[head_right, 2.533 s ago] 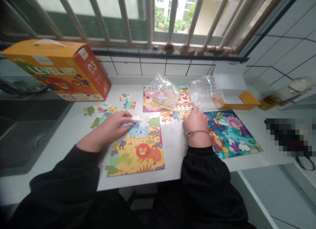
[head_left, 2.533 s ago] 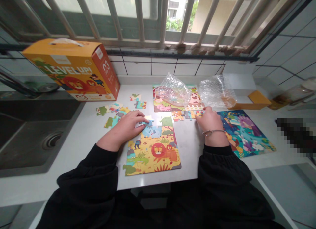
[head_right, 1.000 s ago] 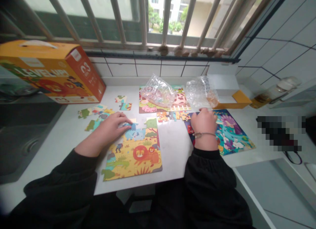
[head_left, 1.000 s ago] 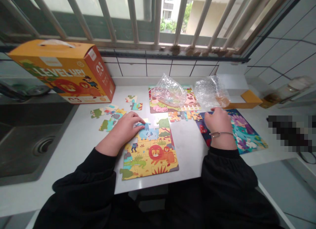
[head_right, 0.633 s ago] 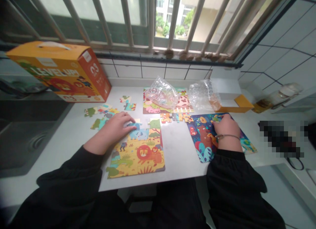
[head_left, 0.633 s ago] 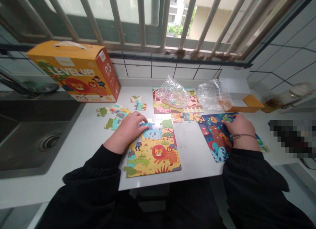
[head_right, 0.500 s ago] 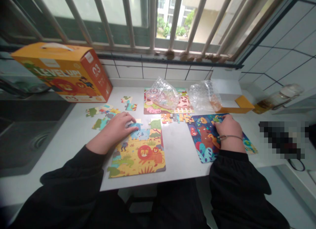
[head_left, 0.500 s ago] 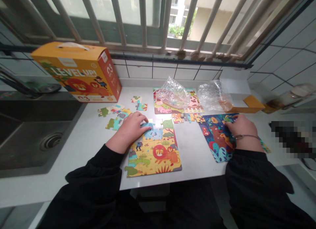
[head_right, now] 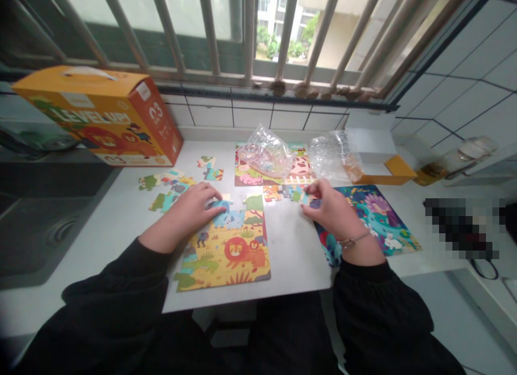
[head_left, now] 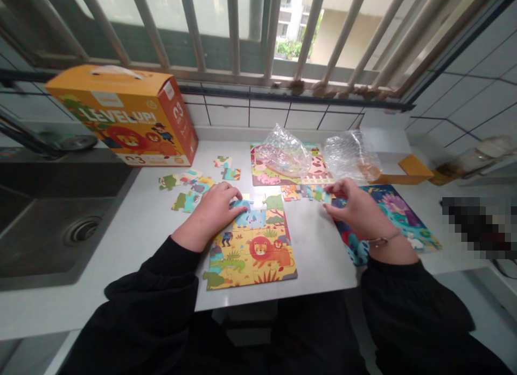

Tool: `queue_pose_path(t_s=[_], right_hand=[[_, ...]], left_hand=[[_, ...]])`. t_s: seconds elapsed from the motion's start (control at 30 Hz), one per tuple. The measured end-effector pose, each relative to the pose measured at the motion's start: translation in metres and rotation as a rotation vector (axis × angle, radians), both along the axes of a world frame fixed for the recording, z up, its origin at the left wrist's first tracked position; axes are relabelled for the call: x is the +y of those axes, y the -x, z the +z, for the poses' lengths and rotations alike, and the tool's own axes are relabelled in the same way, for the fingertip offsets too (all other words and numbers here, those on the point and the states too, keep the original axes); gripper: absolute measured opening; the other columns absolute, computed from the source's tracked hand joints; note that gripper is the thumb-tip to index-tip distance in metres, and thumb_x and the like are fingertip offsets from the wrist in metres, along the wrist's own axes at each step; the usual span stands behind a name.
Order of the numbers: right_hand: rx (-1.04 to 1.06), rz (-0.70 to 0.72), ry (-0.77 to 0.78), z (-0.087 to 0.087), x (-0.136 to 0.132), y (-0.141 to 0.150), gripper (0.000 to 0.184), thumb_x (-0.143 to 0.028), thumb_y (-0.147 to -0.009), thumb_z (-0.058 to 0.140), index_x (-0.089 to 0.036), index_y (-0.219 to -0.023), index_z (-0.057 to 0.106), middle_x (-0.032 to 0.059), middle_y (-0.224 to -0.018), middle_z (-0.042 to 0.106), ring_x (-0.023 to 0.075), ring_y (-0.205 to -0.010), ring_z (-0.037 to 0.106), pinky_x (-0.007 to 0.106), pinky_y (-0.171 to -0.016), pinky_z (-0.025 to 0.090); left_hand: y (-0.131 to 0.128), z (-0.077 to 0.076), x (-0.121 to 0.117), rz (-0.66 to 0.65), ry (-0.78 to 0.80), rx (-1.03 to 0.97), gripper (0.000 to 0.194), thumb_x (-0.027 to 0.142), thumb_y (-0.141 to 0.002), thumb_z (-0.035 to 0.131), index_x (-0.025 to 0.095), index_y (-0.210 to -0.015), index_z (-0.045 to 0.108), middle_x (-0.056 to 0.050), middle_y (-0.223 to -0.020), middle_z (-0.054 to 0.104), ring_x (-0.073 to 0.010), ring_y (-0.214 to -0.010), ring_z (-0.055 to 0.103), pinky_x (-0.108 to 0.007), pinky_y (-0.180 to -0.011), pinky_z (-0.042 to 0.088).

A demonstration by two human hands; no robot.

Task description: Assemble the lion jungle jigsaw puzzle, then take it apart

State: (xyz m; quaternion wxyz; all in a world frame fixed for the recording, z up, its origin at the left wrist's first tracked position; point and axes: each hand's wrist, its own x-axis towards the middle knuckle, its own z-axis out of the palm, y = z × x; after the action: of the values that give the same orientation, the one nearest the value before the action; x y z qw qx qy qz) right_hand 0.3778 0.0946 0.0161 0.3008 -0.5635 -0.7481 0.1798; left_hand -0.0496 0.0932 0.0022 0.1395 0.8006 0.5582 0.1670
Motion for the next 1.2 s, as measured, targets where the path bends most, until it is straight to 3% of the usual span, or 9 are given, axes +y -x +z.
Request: queue_pose_path(t_s=[0.13,0.23,0.37,0.47,0.63,0.83,1.1,1.2], right_hand=[[0.015,0.298,-0.034,0.009,0.009,0.079,0.033,-0.028,-0.089,0.079,-0.030,-0.106,0.051,0.0093,-0.126,0.080,0.0292,-0.114,0.078,0.048,-0.102,0.063],[0.004,0.360,-0.024,0.005,0.021,0.115,0.037,-0.020,-0.086,0.080,-0.030,-0.108,0.052,0.0082,-0.127,0.078,0.0288,-0.114,0.076,0.047,-0.101,0.063],[0.021,0.406,-0.037,-0.010,0.029,0.140,0.038,-0.012,-0.085,0.076,-0.029,-0.108,0.052,0.0094,-0.126,0.077,0.0293,-0.116,0.074,0.047,-0.102,0.061],[0.028,0.429,-0.060,-0.019,0.027,0.148,0.035,-0.011,-0.086,0.075,-0.028,-0.107,0.053,0.0104,-0.123,0.075,0.0295,-0.114,0.073,0.046,-0.100,0.059],[-0.066,0.323,-0.078,-0.024,0.024,0.154,0.039,-0.017,-0.087,0.088,-0.027,-0.109,0.058,0.0084,-0.112,0.074,0.0299,-0.106,0.070,0.042,-0.092,0.055],[-0.148,0.301,-0.095,-0.030,0.025,0.159,0.036,-0.023,-0.090,0.094,-0.026,-0.100,0.059,0.0078,-0.103,0.073,0.0290,-0.102,0.067,0.039,-0.089,0.051],[-0.056,0.342,-0.113,-0.028,0.030,0.149,0.027,-0.004,-0.089,0.073,-0.025,-0.102,0.064,0.0063,-0.109,0.075,0.0252,-0.102,0.070,0.037,-0.091,0.054],[-0.038,0.315,-0.120,-0.028,0.031,0.147,0.022,-0.009,-0.094,0.073,-0.026,-0.107,0.065,0.0083,-0.115,0.077,0.0273,-0.107,0.072,0.040,-0.094,0.057]], left_hand=[[0.000,-0.001,0.000,0.003,-0.013,0.009,0.024,0.044,-0.098,0.083,0.023,-0.110,0.077,-0.012,-0.119,0.070,-0.0346,-0.117,0.066,-0.052,-0.110,0.055],[0.001,-0.003,-0.001,0.003,-0.014,0.006,0.025,0.044,-0.098,0.083,0.023,-0.111,0.078,-0.012,-0.119,0.070,-0.0337,-0.115,0.067,-0.052,-0.109,0.055],[0.002,-0.006,0.000,0.003,-0.016,-0.024,0.025,0.043,-0.098,0.085,0.024,-0.112,0.078,-0.011,-0.119,0.070,-0.0332,-0.116,0.066,-0.051,-0.109,0.055],[0.002,-0.007,0.000,0.007,-0.019,-0.029,0.024,0.043,-0.097,0.086,0.025,-0.112,0.078,-0.010,-0.119,0.069,-0.0329,-0.117,0.066,-0.050,-0.110,0.054],[0.001,-0.005,-0.001,0.001,-0.016,-0.010,0.025,0.042,-0.097,0.085,0.023,-0.111,0.078,-0.011,-0.120,0.070,-0.0333,-0.116,0.066,-0.050,-0.110,0.054],[0.000,-0.003,-0.001,0.009,-0.016,0.010,0.026,0.043,-0.097,0.085,0.023,-0.112,0.077,-0.011,-0.120,0.069,-0.0332,-0.117,0.067,-0.050,-0.110,0.055],[0.000,-0.001,-0.002,0.009,-0.003,-0.010,0.027,0.044,-0.096,0.086,0.024,-0.111,0.077,-0.011,-0.118,0.069,-0.0334,-0.116,0.067,-0.051,-0.110,0.055],[0.000,-0.001,-0.002,0.007,0.002,-0.025,0.026,0.043,-0.096,0.086,0.023,-0.110,0.078,-0.011,-0.118,0.069,-0.0336,-0.116,0.067,-0.051,-0.109,0.054]])
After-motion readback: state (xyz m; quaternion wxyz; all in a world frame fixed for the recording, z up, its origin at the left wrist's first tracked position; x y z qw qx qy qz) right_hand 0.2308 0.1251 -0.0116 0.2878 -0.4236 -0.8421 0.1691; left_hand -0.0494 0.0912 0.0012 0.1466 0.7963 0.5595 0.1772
